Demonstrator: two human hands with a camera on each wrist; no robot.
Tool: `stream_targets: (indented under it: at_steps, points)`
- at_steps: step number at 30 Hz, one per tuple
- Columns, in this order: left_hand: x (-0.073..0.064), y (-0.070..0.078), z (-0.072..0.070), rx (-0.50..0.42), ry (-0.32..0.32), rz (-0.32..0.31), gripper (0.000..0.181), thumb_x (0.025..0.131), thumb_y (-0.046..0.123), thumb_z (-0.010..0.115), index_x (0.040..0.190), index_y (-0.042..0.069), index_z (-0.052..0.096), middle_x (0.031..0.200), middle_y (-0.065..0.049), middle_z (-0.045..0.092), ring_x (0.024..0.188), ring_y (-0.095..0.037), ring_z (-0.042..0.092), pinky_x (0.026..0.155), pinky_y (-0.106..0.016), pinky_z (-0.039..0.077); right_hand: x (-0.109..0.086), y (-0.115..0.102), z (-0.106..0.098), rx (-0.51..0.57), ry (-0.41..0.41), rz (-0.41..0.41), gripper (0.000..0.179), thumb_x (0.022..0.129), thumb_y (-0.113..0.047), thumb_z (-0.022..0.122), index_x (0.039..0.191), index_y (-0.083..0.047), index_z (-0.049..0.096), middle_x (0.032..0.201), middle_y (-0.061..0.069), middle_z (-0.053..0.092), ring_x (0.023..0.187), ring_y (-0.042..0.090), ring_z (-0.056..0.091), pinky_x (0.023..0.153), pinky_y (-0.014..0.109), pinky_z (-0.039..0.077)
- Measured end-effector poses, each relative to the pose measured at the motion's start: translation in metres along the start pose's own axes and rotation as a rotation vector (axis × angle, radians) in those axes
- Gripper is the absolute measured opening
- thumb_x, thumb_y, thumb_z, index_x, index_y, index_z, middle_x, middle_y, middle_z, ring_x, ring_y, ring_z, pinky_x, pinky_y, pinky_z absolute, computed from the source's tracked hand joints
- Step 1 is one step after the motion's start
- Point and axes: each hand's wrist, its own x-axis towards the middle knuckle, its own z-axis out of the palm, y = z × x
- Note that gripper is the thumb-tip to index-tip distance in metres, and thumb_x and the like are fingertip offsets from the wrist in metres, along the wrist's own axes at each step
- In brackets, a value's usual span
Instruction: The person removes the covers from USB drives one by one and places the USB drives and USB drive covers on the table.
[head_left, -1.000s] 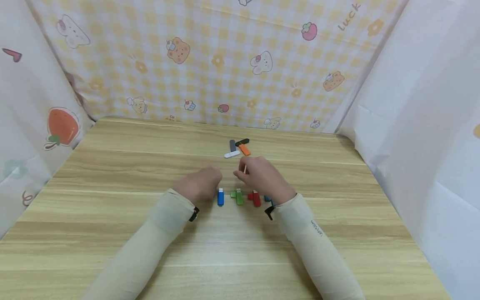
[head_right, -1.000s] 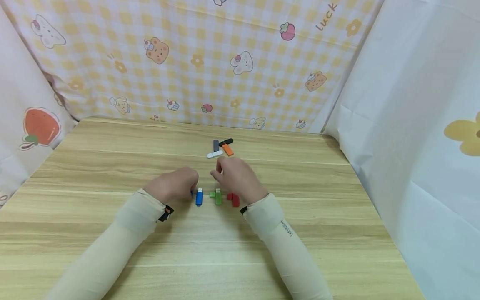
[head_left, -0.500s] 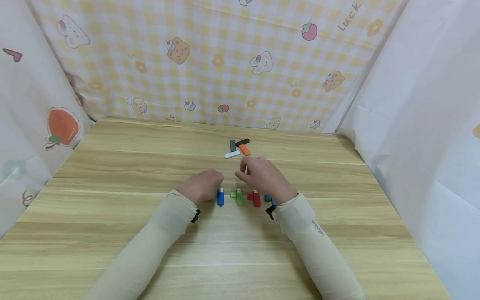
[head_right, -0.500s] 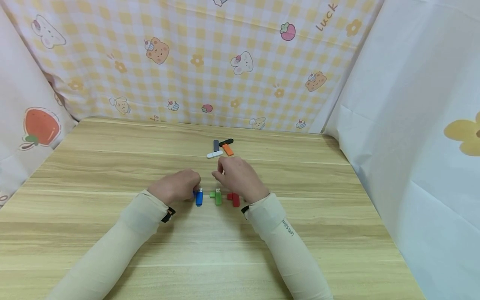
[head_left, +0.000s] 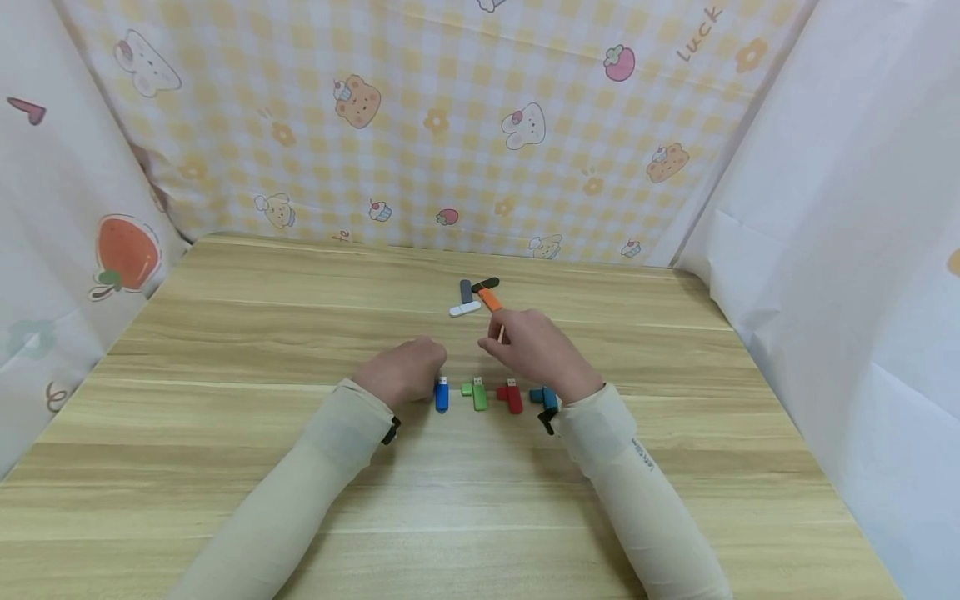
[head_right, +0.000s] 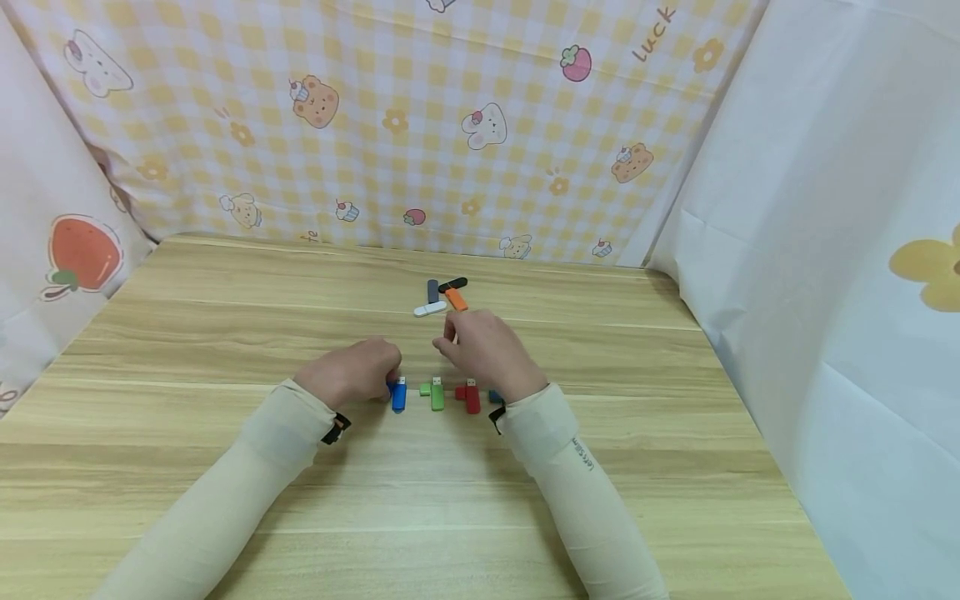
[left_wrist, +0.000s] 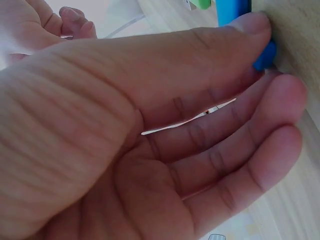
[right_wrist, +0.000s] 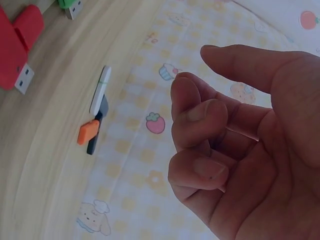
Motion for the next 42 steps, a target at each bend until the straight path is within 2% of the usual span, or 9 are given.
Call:
stream_targets:
  at_steps: [8,17,23,27,32,36,39,42]
  points:
    - [0.0,-0.001,0.001,0.008,0.018,0.015,0.012,0.095,-0.011,0.067,0.096,0.001,0.071,0.077,-0.007,0.06,0.064,-0.017,0.052,0.055,-0.025,0.037,-0.001,0.006,-0.006,0.01,0.013,0.013,0.021,0.108,-0.028,0.069,0.106,-0.008,0.074,0.077,0.002,0.068,0.062,0.015,0.055,0.06,0.027,0.048]
    - [-0.003,-0.004,0.0,-0.037,0.021,0.009,0.01,0.094,-0.009,0.071,0.094,0.001,0.072,0.078,-0.007,0.063,0.065,-0.018,0.055,0.056,-0.025,0.04,0.0,0.013,-0.009,0.028,0.009,0.044,0.02,0.107,-0.028,0.07,0.107,-0.008,0.074,0.077,0.003,0.068,0.065,0.017,0.057,0.062,0.029,0.05]
    - [-0.008,-0.01,-0.008,-0.05,0.046,-0.003,0.007,0.096,-0.004,0.07,0.098,0.002,0.073,0.088,-0.008,0.066,0.073,-0.02,0.058,0.061,-0.027,0.046,-0.001,0.017,-0.012,0.023,0.021,0.07,0.02,0.107,-0.028,0.07,0.108,-0.008,0.073,0.08,0.004,0.071,0.066,0.018,0.058,0.062,0.029,0.05]
    - [-0.01,-0.016,-0.015,-0.066,0.068,-0.021,0.004,0.098,0.005,0.071,0.1,0.002,0.069,0.089,-0.008,0.065,0.075,-0.021,0.056,0.065,-0.029,0.047,-0.001,0.02,-0.016,0.023,0.032,0.083,0.021,0.107,-0.028,0.07,0.108,-0.008,0.073,0.081,0.004,0.071,0.067,0.019,0.058,0.063,0.03,0.051]
    - [-0.011,-0.021,-0.021,-0.001,0.163,0.0,0.025,0.107,0.019,0.069,0.116,-0.004,0.069,0.093,-0.01,0.067,0.076,-0.021,0.058,0.068,-0.029,0.052,0.0,0.026,-0.02,0.023,0.038,0.107,0.021,0.107,-0.028,0.07,0.11,-0.008,0.072,0.09,0.007,0.074,0.074,0.02,0.063,0.067,0.031,0.053]
    - [-0.011,-0.022,-0.022,0.062,0.258,0.015,0.036,0.109,0.023,0.066,0.128,-0.008,0.066,0.107,-0.017,0.069,0.085,-0.024,0.062,0.076,-0.036,0.06,0.0,0.029,-0.022,0.027,0.042,0.127,0.021,0.107,-0.029,0.07,0.112,-0.008,0.072,0.097,0.009,0.075,0.079,0.022,0.066,0.071,0.033,0.055]
    - [-0.009,-0.022,-0.022,0.076,0.315,0.022,0.039,0.111,0.022,0.062,0.133,-0.009,0.063,0.121,-0.023,0.068,0.098,-0.03,0.064,0.087,-0.044,0.064,-0.001,0.029,-0.023,0.027,0.048,0.132,0.022,0.107,-0.029,0.071,0.111,-0.008,0.072,0.098,0.009,0.076,0.081,0.023,0.066,0.072,0.034,0.056]
    - [-0.006,-0.023,-0.02,0.085,0.364,0.034,0.041,0.111,0.02,0.06,0.141,-0.009,0.061,0.136,-0.027,0.064,0.117,-0.037,0.063,0.102,-0.05,0.061,-0.002,0.029,-0.024,0.022,0.051,0.13,0.022,0.106,-0.03,0.071,0.111,-0.008,0.072,0.098,0.009,0.076,0.08,0.023,0.066,0.072,0.034,0.056]
